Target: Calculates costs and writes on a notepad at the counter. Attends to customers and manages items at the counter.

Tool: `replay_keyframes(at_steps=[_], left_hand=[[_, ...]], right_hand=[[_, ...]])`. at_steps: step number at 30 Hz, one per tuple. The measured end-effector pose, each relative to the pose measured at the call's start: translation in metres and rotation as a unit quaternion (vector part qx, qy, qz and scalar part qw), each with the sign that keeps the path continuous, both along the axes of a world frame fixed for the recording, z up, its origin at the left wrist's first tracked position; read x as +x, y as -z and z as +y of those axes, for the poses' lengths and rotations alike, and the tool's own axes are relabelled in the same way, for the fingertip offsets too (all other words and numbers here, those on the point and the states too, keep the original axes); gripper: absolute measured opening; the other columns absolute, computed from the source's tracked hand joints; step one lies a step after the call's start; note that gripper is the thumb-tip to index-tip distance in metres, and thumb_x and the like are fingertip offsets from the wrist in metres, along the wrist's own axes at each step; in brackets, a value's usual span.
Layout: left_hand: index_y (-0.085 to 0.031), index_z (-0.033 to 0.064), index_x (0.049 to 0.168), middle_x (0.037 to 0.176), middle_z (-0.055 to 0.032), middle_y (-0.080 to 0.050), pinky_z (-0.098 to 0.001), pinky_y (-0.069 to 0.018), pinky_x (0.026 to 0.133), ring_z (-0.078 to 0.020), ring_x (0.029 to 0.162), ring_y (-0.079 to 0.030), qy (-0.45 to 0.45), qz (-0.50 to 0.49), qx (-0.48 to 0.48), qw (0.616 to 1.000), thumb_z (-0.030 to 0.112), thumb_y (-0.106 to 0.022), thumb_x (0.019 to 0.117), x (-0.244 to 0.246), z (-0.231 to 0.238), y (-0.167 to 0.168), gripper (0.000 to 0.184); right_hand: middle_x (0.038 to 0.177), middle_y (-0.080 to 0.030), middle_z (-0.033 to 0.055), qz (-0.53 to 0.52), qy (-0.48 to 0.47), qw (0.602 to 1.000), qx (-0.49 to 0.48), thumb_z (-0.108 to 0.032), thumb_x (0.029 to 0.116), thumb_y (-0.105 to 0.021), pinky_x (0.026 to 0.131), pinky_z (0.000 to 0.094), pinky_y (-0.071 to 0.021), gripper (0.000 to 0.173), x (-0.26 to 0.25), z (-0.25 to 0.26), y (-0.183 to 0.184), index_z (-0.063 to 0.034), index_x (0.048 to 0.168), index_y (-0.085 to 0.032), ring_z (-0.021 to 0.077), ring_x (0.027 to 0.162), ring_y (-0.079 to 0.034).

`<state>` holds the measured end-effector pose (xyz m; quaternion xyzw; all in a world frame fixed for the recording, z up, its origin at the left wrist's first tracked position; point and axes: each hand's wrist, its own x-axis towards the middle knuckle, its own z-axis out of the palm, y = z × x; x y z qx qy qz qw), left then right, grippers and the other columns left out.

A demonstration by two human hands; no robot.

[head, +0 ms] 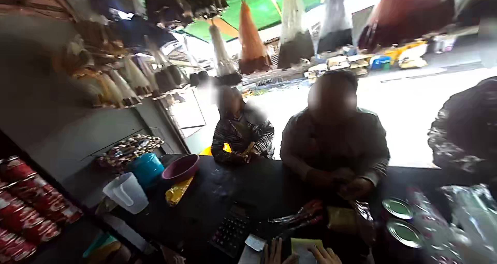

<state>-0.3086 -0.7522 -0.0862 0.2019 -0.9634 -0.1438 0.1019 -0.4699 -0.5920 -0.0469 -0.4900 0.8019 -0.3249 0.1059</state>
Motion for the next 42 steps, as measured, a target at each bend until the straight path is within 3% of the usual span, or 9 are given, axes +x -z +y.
replay_keyframes(at_steps=[3,7,12,16,32,36,38,40,42], left_hand=[[-0.058,0.0301,0.147,0.162,-0.0253,-0.033,-0.0707,-0.0061,0.122,-0.0479,0.153,-0.02,0.001,-0.013,0.011,1.0,0.063,-0.066,0.0862,0.004,0.001,-0.008,0.07],[-0.054,0.0301,0.15,0.164,-0.0188,-0.033,-0.0672,-0.0048,0.123,-0.0424,0.155,-0.02,-0.006,-0.03,-0.005,1.0,0.067,-0.061,0.0858,0.008,-0.002,-0.008,0.074],[-0.053,0.0313,0.151,0.166,-0.0156,-0.03,-0.0641,-0.0018,0.124,-0.041,0.156,-0.016,0.0,-0.05,-0.009,0.999,0.074,-0.052,0.0873,0.01,-0.007,-0.004,0.076],[-0.05,0.0291,0.153,0.165,-0.0183,-0.032,-0.0661,-0.0045,0.123,-0.0432,0.155,-0.019,0.006,-0.023,-0.019,1.0,0.074,-0.053,0.0861,0.012,-0.01,-0.005,0.08],[-0.055,0.0322,0.149,0.162,-0.0309,-0.028,-0.0694,-0.009,0.12,-0.0533,0.151,-0.02,0.085,0.01,-0.012,0.996,0.062,-0.046,0.0964,0.015,-0.013,-0.013,0.061],[-0.053,0.0265,0.15,0.162,-0.0325,-0.027,-0.0738,-0.0082,0.118,-0.0561,0.15,-0.019,0.11,0.027,0.002,0.994,0.063,-0.04,0.0986,0.011,-0.019,-0.013,0.065],[-0.051,0.0151,0.152,0.161,-0.0355,-0.026,-0.0763,-0.0075,0.117,-0.0589,0.149,-0.018,0.098,0.029,0.013,0.995,0.058,-0.042,0.0992,0.018,-0.025,-0.022,0.069],[-0.045,0.0067,0.154,0.159,-0.0387,-0.025,-0.075,-0.0119,0.117,-0.0613,0.147,-0.018,0.1,0.024,-0.012,0.995,0.052,-0.044,0.0992,0.022,-0.025,-0.033,0.071],[-0.04,-0.0003,0.154,0.156,-0.042,-0.025,-0.0741,-0.0182,0.115,-0.0632,0.145,-0.021,0.131,0.038,-0.042,0.99,0.045,-0.044,0.1024,0.026,-0.018,-0.042,0.069]], right_hand=[[0.136,-0.06,0.028,0.027,0.034,0.995,0.084,0.006,0.0912,-0.059,0.103,0.0635,-0.0457,0.052,-0.001,0.001,-0.001,-0.0043,0.143,-0.059,0.0496,0.125,-0.056],[0.144,-0.055,0.0235,-0.004,0.062,0.984,0.168,0.002,0.0898,-0.063,0.108,0.0584,-0.0421,0.071,0.006,0.006,-0.017,-0.0121,0.156,-0.044,0.0444,0.132,-0.052],[0.135,-0.062,0.0229,0.025,0.078,0.997,0.016,-0.022,0.0956,-0.065,0.105,0.0547,-0.0468,0.05,0.033,0.036,0.008,-0.0109,0.144,-0.06,0.0421,0.124,-0.059],[0.139,-0.061,0.0219,0.094,0.073,0.99,-0.07,-0.029,0.0914,-0.069,0.106,0.0561,-0.0473,0.053,0.047,0.04,0.039,-0.0111,0.141,-0.062,0.0427,0.124,-0.061],[0.14,-0.059,0.0241,0.088,0.172,0.973,-0.127,-0.035,0.0981,-0.06,0.106,0.0466,-0.0501,0.051,0.052,0.037,0.034,-0.0043,0.139,-0.062,0.039,0.126,-0.06],[0.133,-0.063,0.0229,0.219,0.272,0.915,-0.201,-0.043,0.1026,-0.049,0.107,0.0438,-0.0484,0.048,0.068,0.04,0.045,-0.0076,0.132,-0.063,0.0348,0.126,-0.061],[0.135,-0.062,0.0206,0.242,0.315,0.893,-0.211,-0.043,0.1034,-0.048,0.109,0.0447,-0.0455,0.044,0.099,0.041,0.048,-0.0115,0.132,-0.06,0.0329,0.128,-0.058],[0.135,-0.063,0.0165,0.212,0.355,0.891,-0.187,-0.033,0.1007,-0.056,0.11,0.0443,-0.0463,0.038,0.15,0.056,0.056,-0.0127,0.131,-0.063,0.0296,0.128,-0.06],[0.137,-0.063,0.0176,0.064,0.384,0.914,-0.117,-0.021,0.0977,-0.064,0.112,0.0487,-0.0453,0.039,0.208,0.083,0.069,-0.0079,0.135,-0.065,0.0325,0.129,-0.06]])
